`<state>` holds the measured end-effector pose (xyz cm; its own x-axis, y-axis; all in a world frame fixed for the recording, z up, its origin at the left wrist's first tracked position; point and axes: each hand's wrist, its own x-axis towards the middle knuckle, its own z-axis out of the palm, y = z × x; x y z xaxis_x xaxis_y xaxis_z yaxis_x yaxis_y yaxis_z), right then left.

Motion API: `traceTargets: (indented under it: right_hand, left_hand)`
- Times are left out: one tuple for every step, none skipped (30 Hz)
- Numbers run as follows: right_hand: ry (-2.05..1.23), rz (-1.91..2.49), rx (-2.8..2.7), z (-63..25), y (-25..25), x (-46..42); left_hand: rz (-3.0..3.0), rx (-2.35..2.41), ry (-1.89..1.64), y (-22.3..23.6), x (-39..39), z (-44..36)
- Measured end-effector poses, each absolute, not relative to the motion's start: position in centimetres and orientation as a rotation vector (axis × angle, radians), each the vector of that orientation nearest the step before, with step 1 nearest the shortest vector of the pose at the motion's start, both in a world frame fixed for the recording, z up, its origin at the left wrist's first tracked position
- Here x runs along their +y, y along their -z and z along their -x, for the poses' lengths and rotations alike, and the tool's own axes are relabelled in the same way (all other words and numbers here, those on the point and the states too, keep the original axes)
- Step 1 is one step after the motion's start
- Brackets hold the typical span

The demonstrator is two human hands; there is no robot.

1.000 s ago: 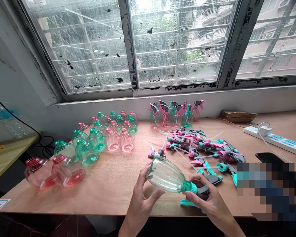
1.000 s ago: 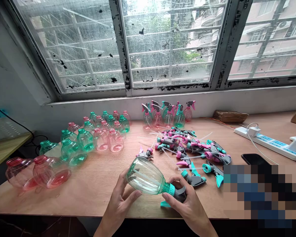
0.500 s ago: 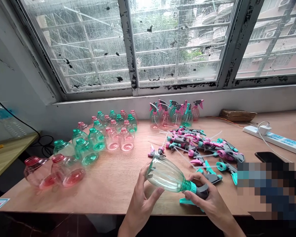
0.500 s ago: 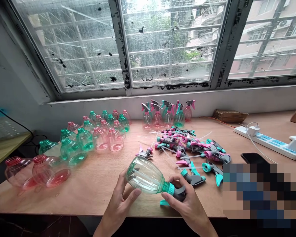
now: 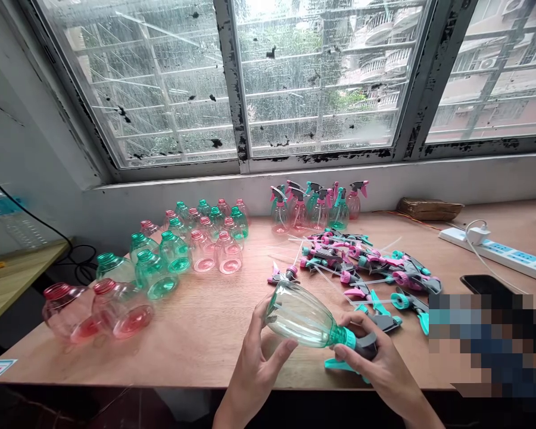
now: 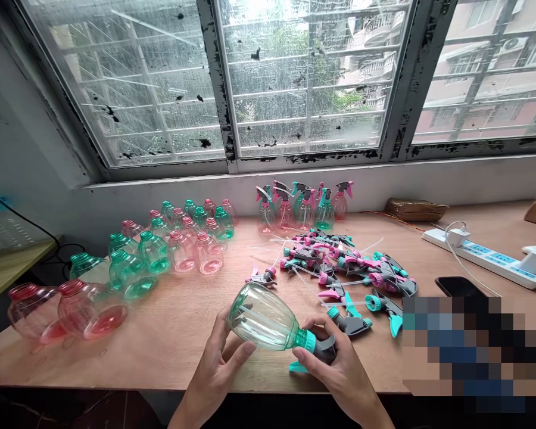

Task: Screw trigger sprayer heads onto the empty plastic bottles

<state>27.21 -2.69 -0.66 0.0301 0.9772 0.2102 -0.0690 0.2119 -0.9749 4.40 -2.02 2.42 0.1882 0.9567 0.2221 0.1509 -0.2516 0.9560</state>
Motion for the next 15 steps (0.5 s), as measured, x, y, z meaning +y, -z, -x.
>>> traceTargets:
  right_hand:
    - [-1.074,1.009,-1.232,-27.18,0.57,-2.71]
    - [-1.08,1.007,-1.229,-27.16,0.48,-2.73]
    - [-1.084,1.007,-1.224,-27.15,0.41,-2.76]
    - [-1.085,1.008,-1.217,-27.15,0.35,-2.79]
    - [-1.084,1.01,-1.212,-27.16,0.29,-2.83]
    - [-1.08,1.013,-1.206,-27.16,0.24,-2.86]
    - [-1.076,1.018,-1.202,-27.17,0.21,-2.9]
    - [-1.076,1.022,-1.196,-27.17,0.19,-2.93]
    - [-1.078,1.024,-1.191,-27.18,0.19,-2.94]
    - [-1.083,1.025,-1.186,-27.18,0.2,-2.95]
    - [-1.088,1.025,-1.181,-27.18,0.23,-2.94]
    - [-1.091,1.025,-1.177,-27.19,0.28,-2.93]
    - [-1.091,1.025,-1.175,-27.19,0.33,-2.91]
    - [-1.088,1.027,-1.172,-27.19,0.39,-2.9]
    - [-1.085,1.028,-1.168,-27.19,0.44,-2.89]
  left_hand:
    - [-1.593,1.084,-1.164,-2.39,-2.03,-4.4]
    - [-1.593,1.084,-1.166,-2.34,-2.05,-4.39]
    - [-1.595,1.084,-1.17,-2.26,-2.06,-4.36]
    - [-1.598,1.083,-1.173,-2.17,-2.06,-4.33]
    - [-1.604,1.083,-1.177,-2.07,-2.06,-4.29]
    - [-1.61,1.085,-1.179,-1.97,-2.05,-4.25]
    - [-1.617,1.086,-1.18,-1.86,-2.03,-4.2]
    - [-1.627,1.085,-1.182,-1.77,-2.0,-4.16]
    - [-1.636,1.082,-1.183,-1.69,-1.96,-4.12]
    - [-1.646,1.079,-1.183,-1.63,-1.92,-4.09]
    - [-1.655,1.079,-1.186,-1.58,-1.87,-4.07]
    - [-1.664,1.085,-1.19,-1.55,-1.83,-4.06]
    - [-1.675,1.094,-1.198,-1.53,-1.78,-4.06]
    - [-1.688,1.102,-1.208,-1.53,-1.74,-4.06]
    - [-1.703,1.106,-1.219,-1.53,-1.69,-4.07]
